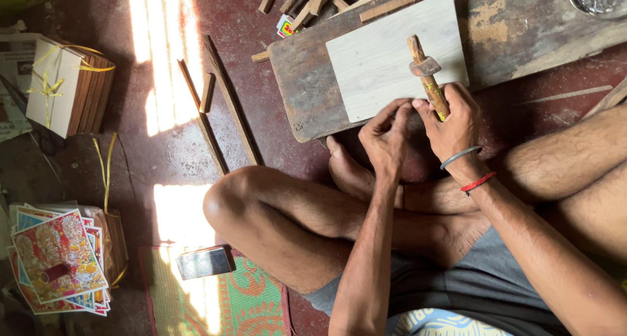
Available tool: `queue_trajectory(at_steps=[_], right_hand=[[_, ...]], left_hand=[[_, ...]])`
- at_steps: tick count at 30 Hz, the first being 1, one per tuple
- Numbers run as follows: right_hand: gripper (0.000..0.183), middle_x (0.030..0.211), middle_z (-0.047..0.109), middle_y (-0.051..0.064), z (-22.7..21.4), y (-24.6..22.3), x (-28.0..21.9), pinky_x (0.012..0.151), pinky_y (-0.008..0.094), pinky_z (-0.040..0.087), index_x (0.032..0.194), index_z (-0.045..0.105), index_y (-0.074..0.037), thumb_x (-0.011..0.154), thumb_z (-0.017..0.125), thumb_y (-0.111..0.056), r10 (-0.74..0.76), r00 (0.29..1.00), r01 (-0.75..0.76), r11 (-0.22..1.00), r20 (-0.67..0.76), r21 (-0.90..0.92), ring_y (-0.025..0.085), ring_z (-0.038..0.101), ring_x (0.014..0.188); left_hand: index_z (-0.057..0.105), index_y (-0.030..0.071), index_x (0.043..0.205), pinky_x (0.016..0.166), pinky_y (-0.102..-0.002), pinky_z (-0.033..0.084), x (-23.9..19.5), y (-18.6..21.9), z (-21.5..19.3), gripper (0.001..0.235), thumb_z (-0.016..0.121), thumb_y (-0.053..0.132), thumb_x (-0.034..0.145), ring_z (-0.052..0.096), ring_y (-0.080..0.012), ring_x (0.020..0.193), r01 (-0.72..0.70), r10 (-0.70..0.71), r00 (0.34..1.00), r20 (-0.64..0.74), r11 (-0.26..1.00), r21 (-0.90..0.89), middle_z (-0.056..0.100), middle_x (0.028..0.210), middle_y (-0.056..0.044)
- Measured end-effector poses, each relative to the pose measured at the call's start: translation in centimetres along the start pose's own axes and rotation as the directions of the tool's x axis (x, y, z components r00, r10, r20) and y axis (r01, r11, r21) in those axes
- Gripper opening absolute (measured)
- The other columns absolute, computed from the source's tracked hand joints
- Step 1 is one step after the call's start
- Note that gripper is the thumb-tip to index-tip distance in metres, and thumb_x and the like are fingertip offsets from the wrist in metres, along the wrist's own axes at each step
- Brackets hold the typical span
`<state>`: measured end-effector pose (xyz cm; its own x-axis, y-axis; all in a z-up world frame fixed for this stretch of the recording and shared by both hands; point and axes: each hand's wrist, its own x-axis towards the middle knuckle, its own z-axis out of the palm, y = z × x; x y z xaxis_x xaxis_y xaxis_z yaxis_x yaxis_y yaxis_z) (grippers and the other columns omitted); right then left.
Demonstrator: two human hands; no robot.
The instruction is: The person sits on the floor and assembles a picture frame by hammering nails into a wooden frame around a rectangular board. They repeatedly pick up nails, position them, and strike them with a hammer to secure the frame pieces.
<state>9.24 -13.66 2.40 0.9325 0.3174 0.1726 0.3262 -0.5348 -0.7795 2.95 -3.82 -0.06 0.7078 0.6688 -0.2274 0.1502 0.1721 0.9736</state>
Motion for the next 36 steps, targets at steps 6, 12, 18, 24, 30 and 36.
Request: queue_trajectory(at_steps=[6,12,18,24,30,36], right_hand=[[0.032,0.085,0.059,0.011,0.0,0.3,-0.4,0.067,0.04,0.046,0.092,0.056,0.003,0.098,0.084,-0.012,-0.014,1.0,0.014,1.0,-0.02,0.005,0.025,0.058,0.074],[0.036,0.076,0.056,0.009,-1.1,-0.9,0.6,0.06,0.037,0.041,0.087,0.056,0.001,0.098,0.086,-0.016,0.014,0.999,-0.014,1.0,0.031,-0.023,0.021,0.052,0.065],[0.038,0.071,0.056,0.012,-5.2,-1.2,-0.3,0.052,0.035,0.037,0.132,0.067,0.001,0.107,0.062,-0.027,0.105,0.971,-0.118,0.992,0.215,0.047,0.017,0.048,0.061],[0.048,0.104,0.078,0.019,-5.2,-1.0,-1.6,0.06,0.038,0.056,0.146,0.063,-0.004,0.106,0.06,-0.03,0.179,0.93,-0.147,0.982,0.321,-0.122,0.027,0.073,0.073],[0.038,0.118,0.073,0.026,-5.1,-1.0,-2.3,0.08,0.04,0.058,0.14,0.066,0.002,0.113,0.06,-0.025,-0.119,0.979,0.128,0.991,0.163,-0.041,0.035,0.074,0.102],[0.035,0.118,0.072,0.026,-4.7,-1.6,-2.1,0.08,0.04,0.058,0.137,0.066,0.0,0.11,0.063,-0.024,-0.127,0.969,0.139,0.989,0.21,-0.044,0.037,0.074,0.102]], left_hand=[[0.079,0.003,0.115,0.054,-0.019,0.036,-0.2,-0.5,0.3,0.02,0.075,0.012,0.097,0.046,-0.0006,0.058,0.037,-0.037,0.999,0.008,0.995,-0.093,0.057,0.063,0.007],[0.079,0.004,0.114,0.051,-0.019,0.035,-0.2,0.0,0.2,0.019,0.075,0.012,0.096,0.044,-0.0007,0.056,0.024,-0.024,1.0,0.006,0.996,-0.08,0.056,0.063,0.008],[0.079,0.004,0.114,0.051,-0.02,0.033,-0.5,-0.1,-0.1,0.019,0.075,0.013,0.098,0.042,-0.0008,0.055,0.064,-0.065,0.998,-0.003,0.993,-0.095,0.053,0.061,0.008],[0.078,0.005,0.116,0.047,-0.019,0.032,-0.2,-0.2,-0.2,0.022,0.075,0.015,0.097,0.042,-0.0012,0.05,0.039,-0.037,0.999,0.019,0.992,-0.122,0.053,0.057,0.007],[0.078,0.005,0.117,0.048,-0.019,0.033,-0.5,-0.9,-0.1,0.022,0.075,0.015,0.097,0.045,-0.0008,0.052,0.07,-0.065,0.997,0.03,0.981,-0.179,0.055,0.06,0.007],[0.077,0.005,0.119,0.047,-0.019,0.034,-0.2,-0.7,-0.2,0.024,0.076,0.014,0.096,0.045,-0.0006,0.052,0.044,-0.044,0.999,0.005,0.995,-0.094,0.054,0.06,0.007]])
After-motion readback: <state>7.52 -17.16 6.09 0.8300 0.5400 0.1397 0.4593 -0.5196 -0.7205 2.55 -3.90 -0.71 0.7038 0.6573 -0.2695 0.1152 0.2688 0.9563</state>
